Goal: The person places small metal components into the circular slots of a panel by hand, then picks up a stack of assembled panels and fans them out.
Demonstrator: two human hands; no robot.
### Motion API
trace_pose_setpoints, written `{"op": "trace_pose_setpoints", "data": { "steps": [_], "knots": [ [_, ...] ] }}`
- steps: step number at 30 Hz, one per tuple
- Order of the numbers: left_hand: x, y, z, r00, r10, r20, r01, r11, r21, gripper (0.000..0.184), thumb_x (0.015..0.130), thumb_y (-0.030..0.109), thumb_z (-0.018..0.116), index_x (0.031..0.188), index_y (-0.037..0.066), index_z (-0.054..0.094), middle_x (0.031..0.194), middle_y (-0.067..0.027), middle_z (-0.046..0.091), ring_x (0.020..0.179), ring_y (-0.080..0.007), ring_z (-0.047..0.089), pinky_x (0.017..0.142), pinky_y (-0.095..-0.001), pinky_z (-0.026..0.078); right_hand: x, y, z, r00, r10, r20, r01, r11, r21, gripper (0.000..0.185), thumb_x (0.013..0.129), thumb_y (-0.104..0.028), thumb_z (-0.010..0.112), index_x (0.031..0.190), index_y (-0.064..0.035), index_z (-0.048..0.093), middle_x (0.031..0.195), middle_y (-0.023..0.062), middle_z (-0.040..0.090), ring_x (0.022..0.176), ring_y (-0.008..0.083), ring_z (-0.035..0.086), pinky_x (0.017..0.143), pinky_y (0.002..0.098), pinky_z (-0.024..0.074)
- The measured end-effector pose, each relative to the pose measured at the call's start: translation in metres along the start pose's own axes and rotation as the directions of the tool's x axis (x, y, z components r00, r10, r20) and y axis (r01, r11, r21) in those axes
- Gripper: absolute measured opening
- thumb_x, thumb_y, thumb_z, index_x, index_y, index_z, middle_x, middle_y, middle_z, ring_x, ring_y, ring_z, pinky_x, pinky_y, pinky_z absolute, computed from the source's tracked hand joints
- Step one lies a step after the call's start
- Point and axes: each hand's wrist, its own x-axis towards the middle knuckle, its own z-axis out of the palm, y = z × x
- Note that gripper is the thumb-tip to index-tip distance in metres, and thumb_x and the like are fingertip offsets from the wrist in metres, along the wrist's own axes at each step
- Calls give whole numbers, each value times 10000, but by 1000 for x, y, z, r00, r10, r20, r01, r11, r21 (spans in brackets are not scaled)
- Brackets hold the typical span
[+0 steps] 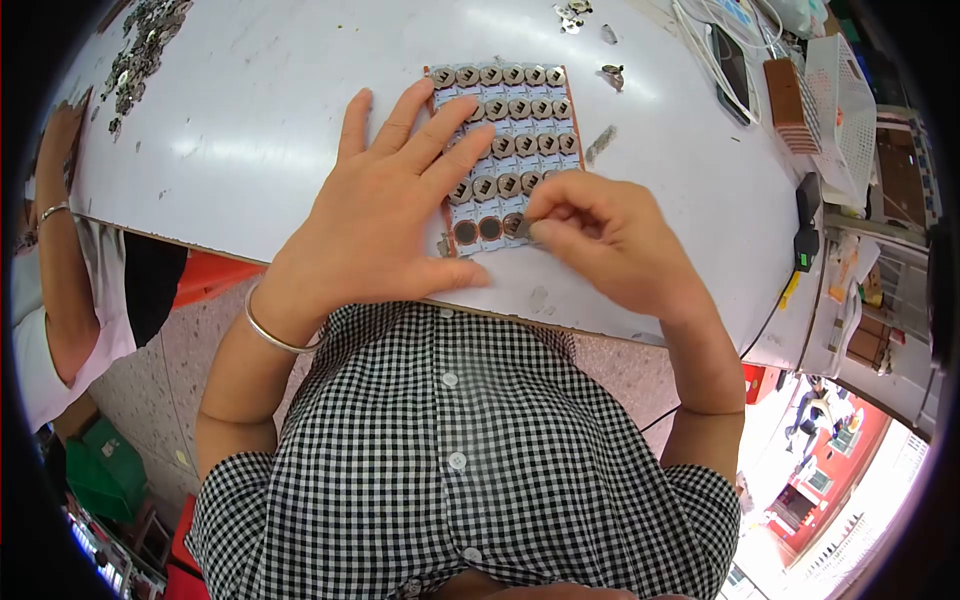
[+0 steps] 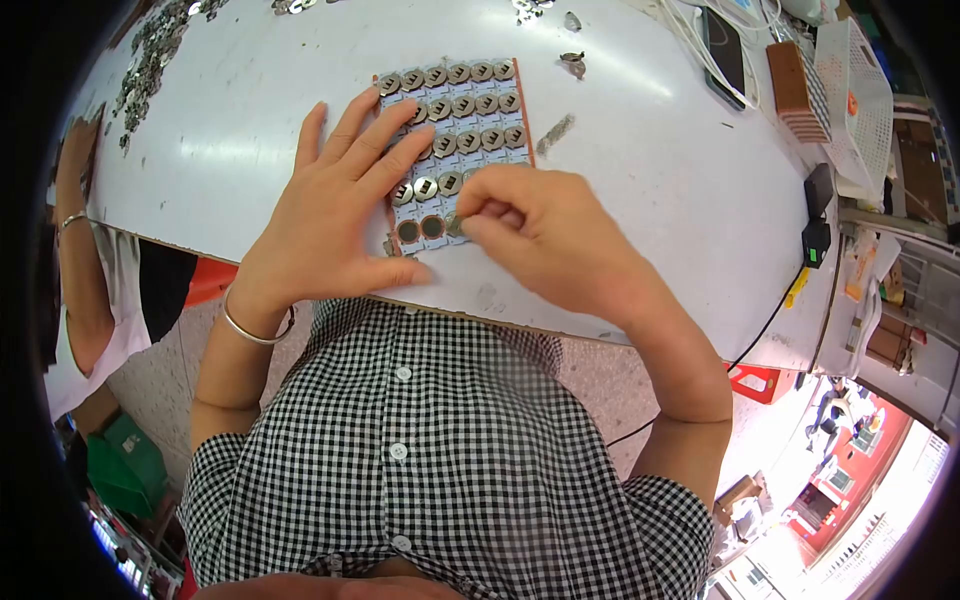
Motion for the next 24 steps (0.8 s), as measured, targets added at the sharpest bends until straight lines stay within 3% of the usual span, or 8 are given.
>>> {"op": "trace_pose_setpoints", "data": {
  "steps": [1, 8, 11, 14, 17, 20, 24],
  "knots": [
    [0, 0, 1, 1000, -1, 3, 1, 1000, 15, 986, 674, 584, 781, 1486, 114, 479, 1577, -132, 401, 1490, -388, 284, 1194, -635, 123, 2, -3, 5, 997, 50, 52, -50, 999, -11, 86, 912, -66, 637, 958, -2, 670, 771, 69, 657, 697, 138, 616, 644, 281, 487],
    [-1, 2, 5, 999, -14, -29, 15, 1000, 23, 907, 728, 575, 741, 1474, 118, 502, 1567, -127, 418, 1476, -387, 307, 1195, -630, 133, 10, -11, 27, 993, -115, -27, 107, 971, -216, 78, 871, -72, 621, 897, -9, 658, 789, 137, 665, 696, 299, 635, 649, 389, 506],
    [-2, 2, 6, 999, -18, -35, 19, 999, 30, 899, 735, 573, 740, 1474, 120, 503, 1567, -124, 419, 1473, -386, 312, 1195, -625, 142, 11, -13, 27, 988, -157, -12, 146, 946, -291, 75, 869, -66, 619, 901, -15, 666, 793, 138, 666, 725, 316, 645, 664, 410, 513],
    [-1, 2, 6, 999, -19, -35, 21, 999, 40, 904, 738, 592, 741, 1475, 126, 504, 1564, -121, 423, 1471, -384, 313, 1197, -622, 150, 14, -5, 31, 973, -229, -28, 212, 936, -282, 70, 873, -81, 631, 895, -30, 674, 847, 119, 675, 743, 307, 650, 677, 413, 521],
    [-1, 2, 7, 999, -16, -43, 18, 999, 44, 926, 732, 635, 738, 1475, 131, 507, 1561, -118, 428, 1470, -382, 314, 1199, -617, 156, 8, -3, 35, 956, -278, -96, 204, 863, -463, 69, 865, -101, 675, 905, -46, 686, 899, 89, 675, 772, 283, 658, 684, 396, 530],
    [-1, 0, 8, 998, -16, -56, 18, 999, 36, 947, 723, 673, 730, 1470, 134, 513, 1558, -116, 431, 1468, -378, 317, 1201, -611, 160, 0, 6, 44, 922, -283, -263, 154, 894, -421, 104, 836, -109, 728, 926, -62, 709, 916, 64, 661, 796, 256, 657, 690, 371, 537],
    [0, -1, 10, 998, -13, -62, 16, 999, 43, 950, 720, 689, 723, 1462, 132, 521, 1550, -119, 438, 1463, -379, 323, 1199, -608, 168, -5, 13, 50, 866, -401, -299, 201, 827, -525, 162, 791, -88, 775, 942, -60, 726, 913, 68, 655, 831, 243, 653, 695, 357, 539]
  ]
}}
